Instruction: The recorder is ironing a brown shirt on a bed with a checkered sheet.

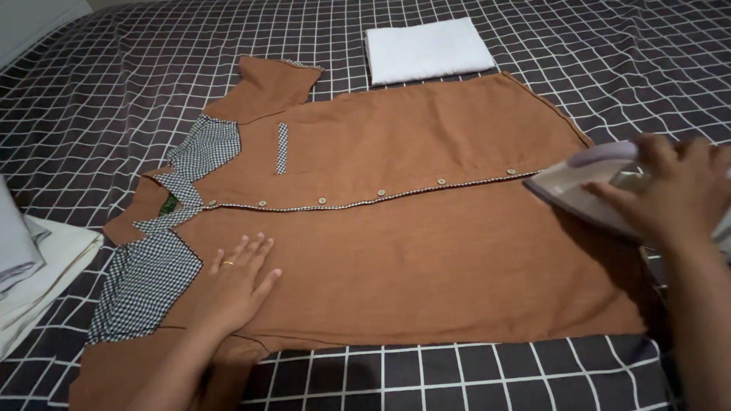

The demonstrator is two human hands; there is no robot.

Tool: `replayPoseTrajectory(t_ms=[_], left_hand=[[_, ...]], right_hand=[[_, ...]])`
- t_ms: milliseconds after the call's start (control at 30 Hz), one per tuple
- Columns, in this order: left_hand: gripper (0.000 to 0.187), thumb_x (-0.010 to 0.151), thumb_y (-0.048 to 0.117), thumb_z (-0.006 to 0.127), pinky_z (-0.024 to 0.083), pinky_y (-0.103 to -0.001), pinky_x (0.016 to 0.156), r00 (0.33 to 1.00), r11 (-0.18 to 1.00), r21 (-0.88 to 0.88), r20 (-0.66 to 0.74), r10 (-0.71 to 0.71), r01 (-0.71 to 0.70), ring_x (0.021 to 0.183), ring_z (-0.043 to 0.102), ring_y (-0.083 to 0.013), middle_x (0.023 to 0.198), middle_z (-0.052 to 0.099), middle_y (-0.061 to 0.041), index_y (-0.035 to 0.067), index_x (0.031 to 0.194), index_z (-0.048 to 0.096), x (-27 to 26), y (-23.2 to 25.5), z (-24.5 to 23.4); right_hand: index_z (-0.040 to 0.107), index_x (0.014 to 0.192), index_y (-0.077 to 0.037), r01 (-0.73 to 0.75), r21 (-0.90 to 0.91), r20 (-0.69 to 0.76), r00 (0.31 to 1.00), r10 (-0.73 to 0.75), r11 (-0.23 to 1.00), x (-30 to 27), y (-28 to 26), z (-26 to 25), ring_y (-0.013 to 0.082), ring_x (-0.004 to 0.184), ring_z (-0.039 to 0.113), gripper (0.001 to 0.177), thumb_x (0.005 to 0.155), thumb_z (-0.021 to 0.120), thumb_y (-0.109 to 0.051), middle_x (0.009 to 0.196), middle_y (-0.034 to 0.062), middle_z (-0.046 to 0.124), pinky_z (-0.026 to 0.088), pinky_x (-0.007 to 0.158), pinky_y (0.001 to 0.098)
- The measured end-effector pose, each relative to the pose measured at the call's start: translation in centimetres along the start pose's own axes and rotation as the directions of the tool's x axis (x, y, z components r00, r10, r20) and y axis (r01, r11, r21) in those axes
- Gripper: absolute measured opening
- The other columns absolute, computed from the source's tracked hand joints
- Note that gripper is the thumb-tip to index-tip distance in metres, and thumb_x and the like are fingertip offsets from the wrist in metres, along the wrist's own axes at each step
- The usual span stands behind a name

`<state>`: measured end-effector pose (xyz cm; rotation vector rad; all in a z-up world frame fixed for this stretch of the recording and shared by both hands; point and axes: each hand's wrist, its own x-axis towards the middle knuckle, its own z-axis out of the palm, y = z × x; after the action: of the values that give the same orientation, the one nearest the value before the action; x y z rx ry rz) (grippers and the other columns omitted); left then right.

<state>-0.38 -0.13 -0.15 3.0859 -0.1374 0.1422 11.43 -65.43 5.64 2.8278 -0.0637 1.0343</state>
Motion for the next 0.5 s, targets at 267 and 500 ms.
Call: replayPoseTrajectory(t_ms=[267, 500], left_hand=[[0.068, 0.096, 0.054, 0.045, 0.015, -0.052, 0.121, 1.000, 1.000, 0.003, 0.004, 0.001, -0.002, 0.152, 0.025, -0.0227, 0.163, 0.033, -0.003, 0.019, 0.155, 0.038, 0.2, 0.3, -0.4], [0.067, 0.097, 0.055, 0.042, 0.014, -0.050, 0.123, 0.996, 0.999, 0.027, 0.083, -0.043, 0.040, 0.153, 0.022, -0.0202, 0.165, 0.029, 0.000, 0.021, 0.155, 0.035, 0.3, 0.5, -0.6]], right_hand=[[0.066, 0.126, -0.032, 0.044, -0.259, 0.001, 0.999, -0.045, 0.965, 0.3, -2.5, -1.4, 0.0351, 0.131, 0.045, 0.083, 0.065, 0.072, -0.088, 0.116, 0.0119, 0.056, 0.033, 0.099, 0.0555], [0.070, 0.124, -0.029, 0.366, 0.349, -0.009, 0.922, -0.387, 0.863, -1.0, -12.0, -7.3, 0.0370, 0.132, 0.043, 0.077, 0.061, 0.077, -0.072, 0.128, 0.0104, 0.058, 0.015, 0.120, 0.0618]])
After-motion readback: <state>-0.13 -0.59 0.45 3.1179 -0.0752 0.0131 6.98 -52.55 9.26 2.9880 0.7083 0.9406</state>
